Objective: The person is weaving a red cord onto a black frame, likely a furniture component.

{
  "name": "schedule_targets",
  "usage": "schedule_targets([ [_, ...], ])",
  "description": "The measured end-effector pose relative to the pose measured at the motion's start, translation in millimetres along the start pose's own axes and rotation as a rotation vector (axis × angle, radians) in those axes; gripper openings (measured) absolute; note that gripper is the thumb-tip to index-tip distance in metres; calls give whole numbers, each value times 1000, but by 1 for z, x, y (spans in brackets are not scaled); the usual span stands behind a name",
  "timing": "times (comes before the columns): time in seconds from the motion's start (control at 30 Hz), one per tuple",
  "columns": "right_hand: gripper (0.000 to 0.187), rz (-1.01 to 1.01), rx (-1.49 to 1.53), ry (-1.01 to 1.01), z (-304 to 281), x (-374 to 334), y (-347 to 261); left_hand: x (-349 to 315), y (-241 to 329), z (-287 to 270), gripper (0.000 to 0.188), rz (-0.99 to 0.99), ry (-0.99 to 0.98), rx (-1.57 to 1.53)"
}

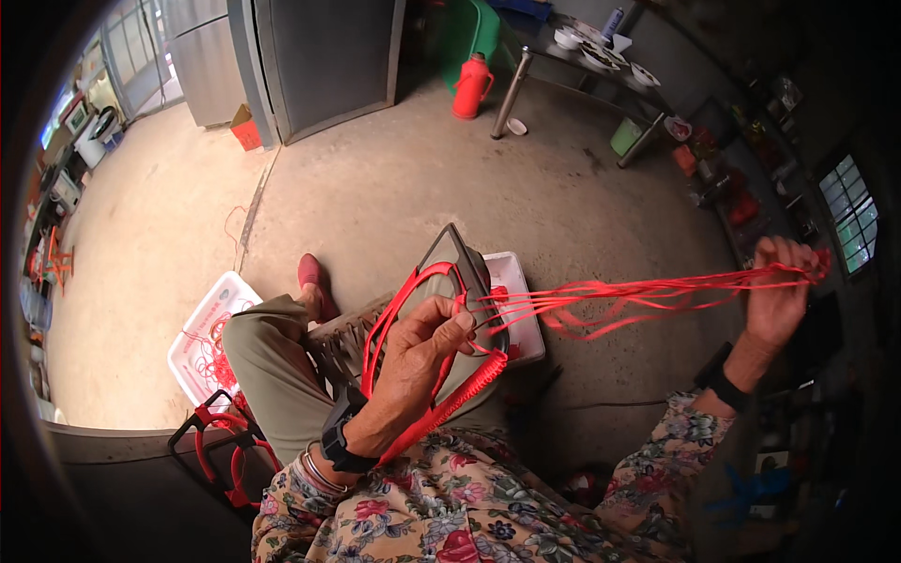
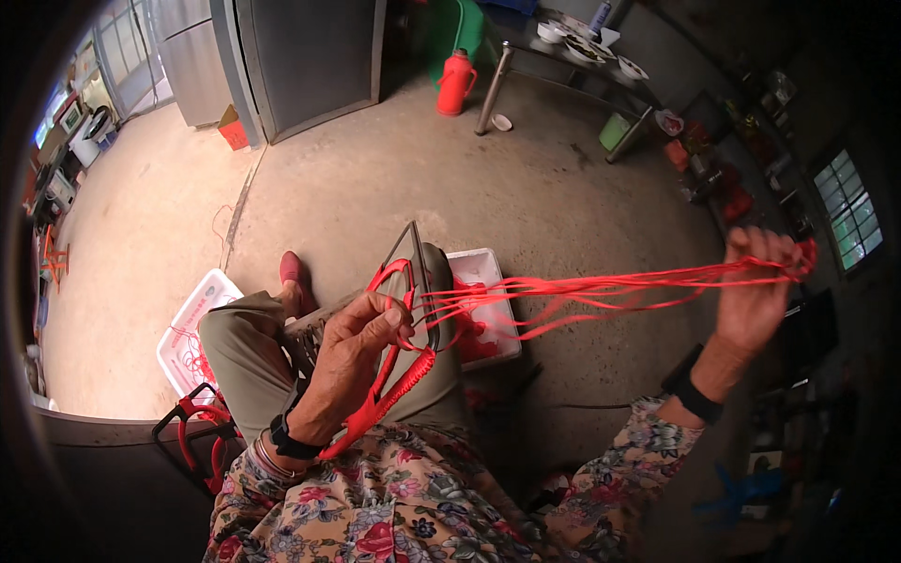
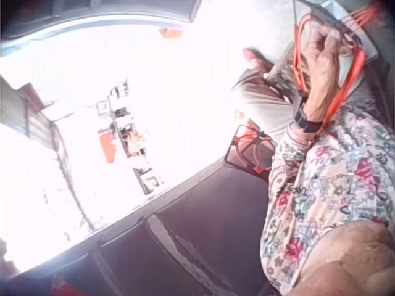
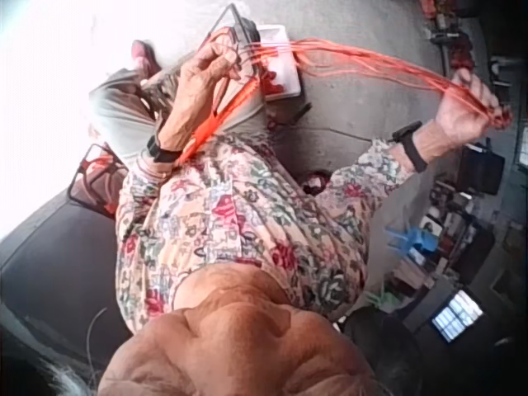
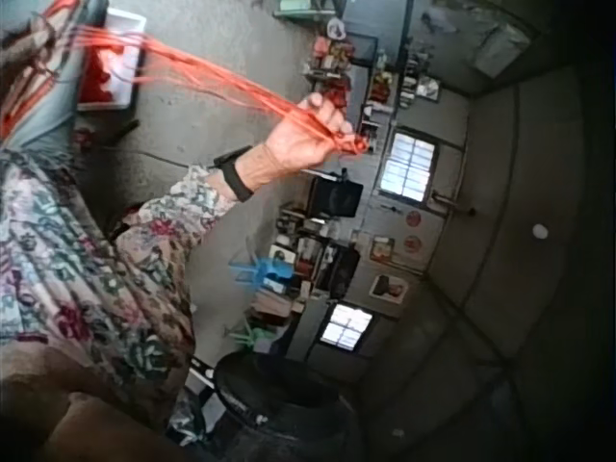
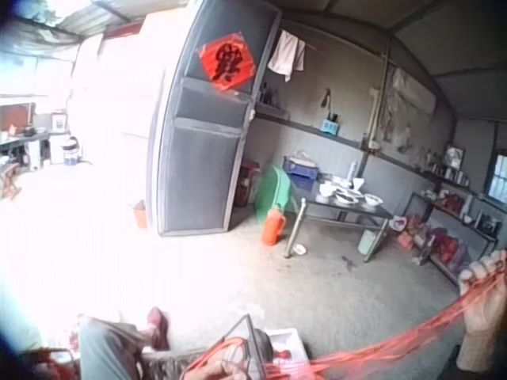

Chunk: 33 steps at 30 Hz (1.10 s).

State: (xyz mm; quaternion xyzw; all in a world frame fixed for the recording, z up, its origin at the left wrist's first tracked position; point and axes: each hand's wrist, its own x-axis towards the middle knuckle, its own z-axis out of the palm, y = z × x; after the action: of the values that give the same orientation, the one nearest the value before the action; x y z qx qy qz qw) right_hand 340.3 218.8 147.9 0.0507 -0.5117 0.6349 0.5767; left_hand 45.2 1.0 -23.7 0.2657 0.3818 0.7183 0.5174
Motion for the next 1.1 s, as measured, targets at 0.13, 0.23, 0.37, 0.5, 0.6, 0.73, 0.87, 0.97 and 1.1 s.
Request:
schedule_targets([
  [0.13, 19, -7, 150, 229, -150, -14, -94, -11, -5, 4, 16, -59, -34, 16],
  [0.23, 33, -98, -365, 868, -203, -52, -80, -17, -9, 4, 16, -50, 7, 70],
  [0.37, 26, 129, -423, 1113, -237, -134, -40, -20, -3, 16, 23, -311, -96, -88],
  [0.5, 9, 658, -241, 727, -186, -180, 79, -14, 8, 21, 24, -377, -120, -34],
  [0.6, 36, 871, -42, 371, -85, -167, 154, -9, 12, 17, 23, -489, -102, -73],
  [0.73, 60, 919, 86, 47, 3, -163, 200, -7, 10, 19, 22, -551, -54, -57],
  [0.87, 29, 998, -27, -54, 39, -177, 207, -7, 9, 22, 21, -527, -48, -57],
  [0.97, 15, 1033, -1, 111, 38, -186, 182, -7, 12, 20, 21, -535, -30, -46],
  [1.1, 26, 525, -48, -42, 47, -180, 135, -7, 8, 18, 25, -585, -39, -105],
])
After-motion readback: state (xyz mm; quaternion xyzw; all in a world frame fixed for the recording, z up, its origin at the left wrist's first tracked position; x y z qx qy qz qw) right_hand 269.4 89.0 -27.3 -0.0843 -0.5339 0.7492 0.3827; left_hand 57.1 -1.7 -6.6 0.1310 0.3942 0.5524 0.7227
